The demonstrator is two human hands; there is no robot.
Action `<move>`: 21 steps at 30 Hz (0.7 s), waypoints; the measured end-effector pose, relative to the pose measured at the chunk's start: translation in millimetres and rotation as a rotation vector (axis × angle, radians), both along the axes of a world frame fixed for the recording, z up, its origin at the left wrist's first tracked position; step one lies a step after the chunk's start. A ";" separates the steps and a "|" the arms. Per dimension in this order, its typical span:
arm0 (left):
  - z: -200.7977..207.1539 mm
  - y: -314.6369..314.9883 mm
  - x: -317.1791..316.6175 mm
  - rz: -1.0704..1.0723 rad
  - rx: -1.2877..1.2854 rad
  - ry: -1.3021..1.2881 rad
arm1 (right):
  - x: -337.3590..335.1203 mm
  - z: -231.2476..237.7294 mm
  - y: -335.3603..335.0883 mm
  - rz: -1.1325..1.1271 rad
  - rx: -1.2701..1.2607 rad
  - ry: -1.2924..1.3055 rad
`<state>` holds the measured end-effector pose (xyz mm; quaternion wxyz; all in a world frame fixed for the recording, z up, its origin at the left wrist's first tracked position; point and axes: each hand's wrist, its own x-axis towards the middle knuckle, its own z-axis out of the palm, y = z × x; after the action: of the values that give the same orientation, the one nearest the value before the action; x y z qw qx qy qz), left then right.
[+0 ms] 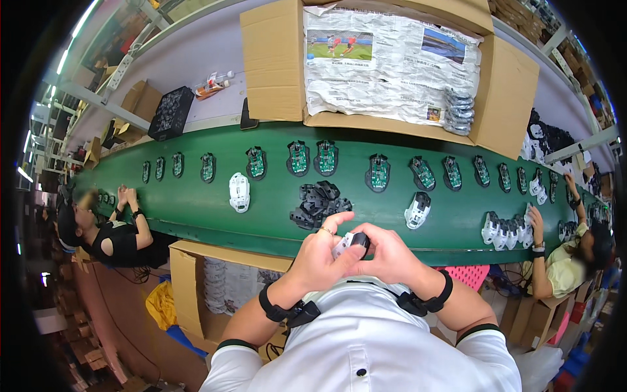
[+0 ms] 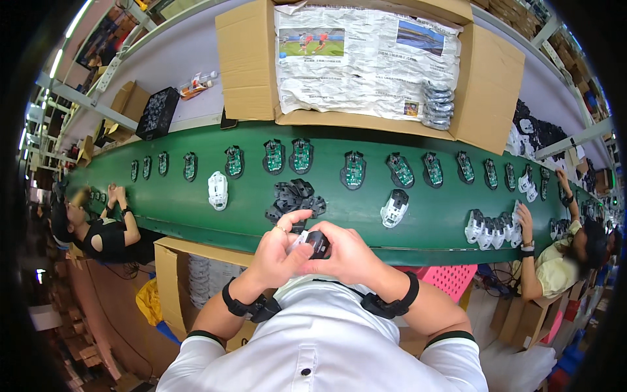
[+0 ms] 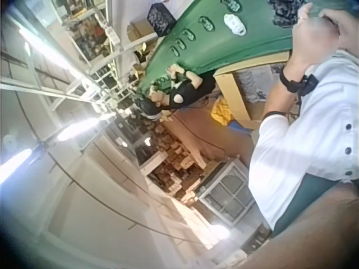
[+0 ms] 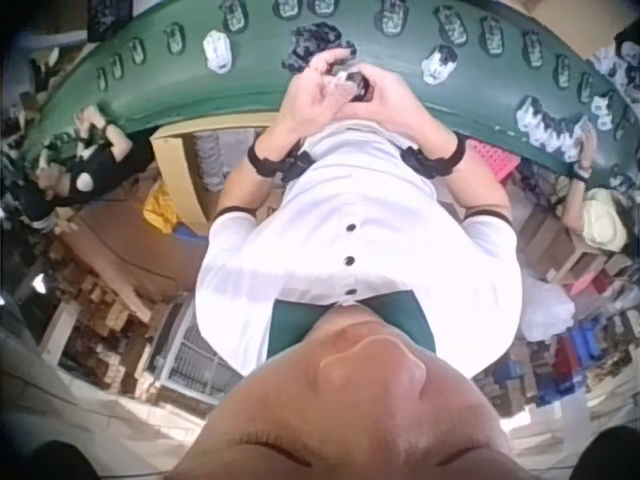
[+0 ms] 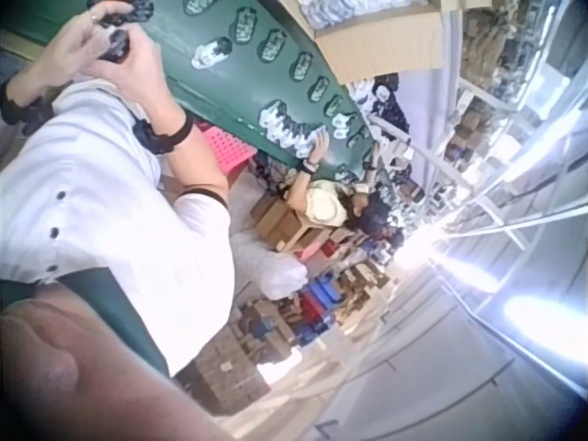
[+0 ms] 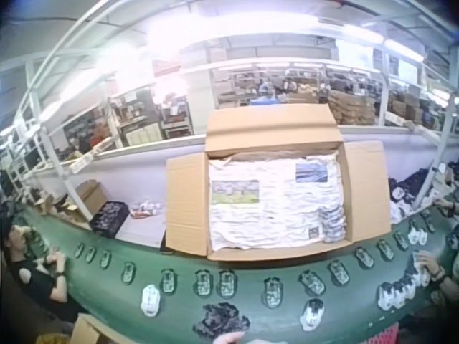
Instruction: The person assembles small electronic devices on a green workbench. They pick up white plastic casings and black internal components, fit them together, and place the assembled units on the table. The person also handles small plastic bags containing parts and places them into a cardboard box.
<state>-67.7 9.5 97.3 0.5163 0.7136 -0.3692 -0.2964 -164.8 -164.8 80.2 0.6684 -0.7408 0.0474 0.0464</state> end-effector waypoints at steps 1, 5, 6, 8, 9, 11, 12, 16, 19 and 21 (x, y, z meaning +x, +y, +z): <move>-1.8 -1.1 1.6 -0.008 -0.037 -0.044 | 1.2 4.0 -0.4 -0.009 -0.044 -0.008; -9.7 -9.6 -0.7 0.171 -0.177 0.490 | 6.7 10.4 -3.8 -0.021 -0.055 -0.003; -23.7 -5.8 4.0 0.152 -0.143 0.535 | 7.5 10.9 -2.7 -0.044 -0.068 0.005; -20.3 -3.1 16.9 0.091 -0.014 0.437 | 8.5 9.1 -0.3 -0.120 -0.146 -0.097; -17.5 -5.2 15.6 0.123 -0.079 0.399 | 6.4 7.5 0.0 -0.153 -0.020 -0.099; -14.6 -2.3 9.6 0.192 -0.200 0.317 | 3.5 2.5 3.6 -0.214 0.245 -0.104; -25.7 1.3 10.1 0.213 -0.291 0.130 | 2.5 -3.4 2.9 -0.253 0.503 -0.094; -10.7 2.9 8.6 0.202 -0.378 -0.067 | 0.7 -5.0 -8.2 -0.132 0.177 -0.329; -12.5 -3.0 2.8 0.188 -0.434 -0.182 | -1.4 12.6 -6.7 -0.069 -0.046 -0.460; -13.0 -4.3 1.7 0.221 -0.464 -0.225 | -1.4 18.2 -3.5 -0.083 -0.108 -0.447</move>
<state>-66.0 5.2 84.3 0.6507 0.6406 -0.4024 -0.0647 -166.2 -168.3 98.4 0.6232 -0.7647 -0.0687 -0.1490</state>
